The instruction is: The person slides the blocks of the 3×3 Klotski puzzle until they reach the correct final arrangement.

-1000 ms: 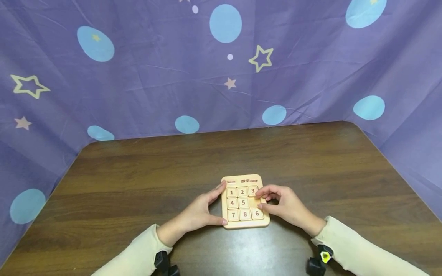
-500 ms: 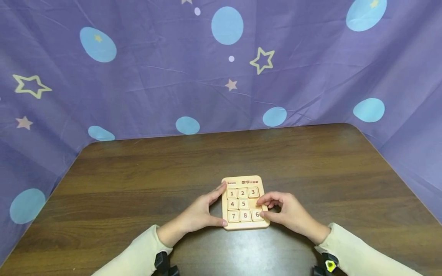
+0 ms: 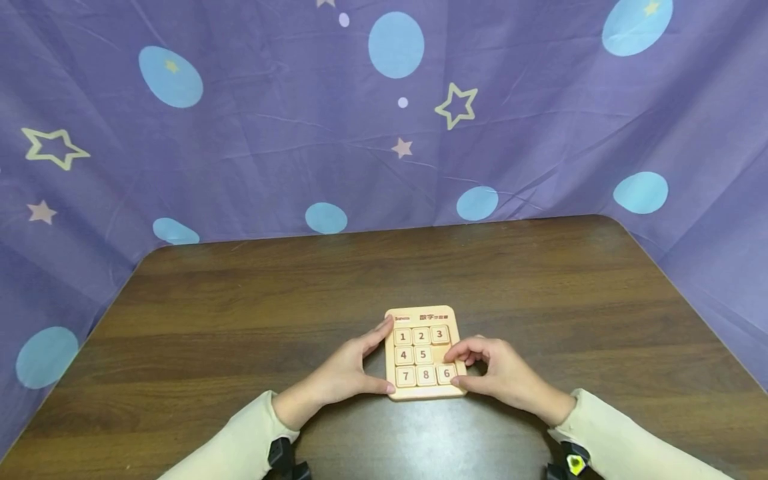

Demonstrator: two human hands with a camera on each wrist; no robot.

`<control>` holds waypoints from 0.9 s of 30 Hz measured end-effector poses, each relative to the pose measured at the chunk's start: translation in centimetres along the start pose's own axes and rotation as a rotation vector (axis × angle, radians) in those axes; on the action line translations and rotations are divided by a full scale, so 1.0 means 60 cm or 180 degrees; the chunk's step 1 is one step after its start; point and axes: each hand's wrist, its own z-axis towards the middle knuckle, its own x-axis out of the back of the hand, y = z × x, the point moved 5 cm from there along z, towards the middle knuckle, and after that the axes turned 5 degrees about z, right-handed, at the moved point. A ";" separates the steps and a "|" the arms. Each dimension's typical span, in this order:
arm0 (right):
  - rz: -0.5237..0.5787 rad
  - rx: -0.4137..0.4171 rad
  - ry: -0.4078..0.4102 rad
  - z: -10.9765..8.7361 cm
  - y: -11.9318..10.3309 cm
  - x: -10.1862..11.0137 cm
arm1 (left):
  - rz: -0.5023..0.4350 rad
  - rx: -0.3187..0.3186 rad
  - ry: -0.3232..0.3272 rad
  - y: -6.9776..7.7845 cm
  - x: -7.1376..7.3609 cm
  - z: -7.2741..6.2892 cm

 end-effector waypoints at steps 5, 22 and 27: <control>0.0017 -0.0070 -0.0033 -0.002 0.002 -0.001 | 0.0058 0.0026 -0.0005 -0.002 -0.001 0.000; -0.0144 -0.0033 0.0065 0.004 0.001 -0.002 | -0.0009 0.0013 -0.0018 0.001 0.000 -0.002; -0.0169 -0.0011 0.0067 0.008 0.002 0.001 | 0.0023 0.0043 -0.0018 0.002 0.001 -0.001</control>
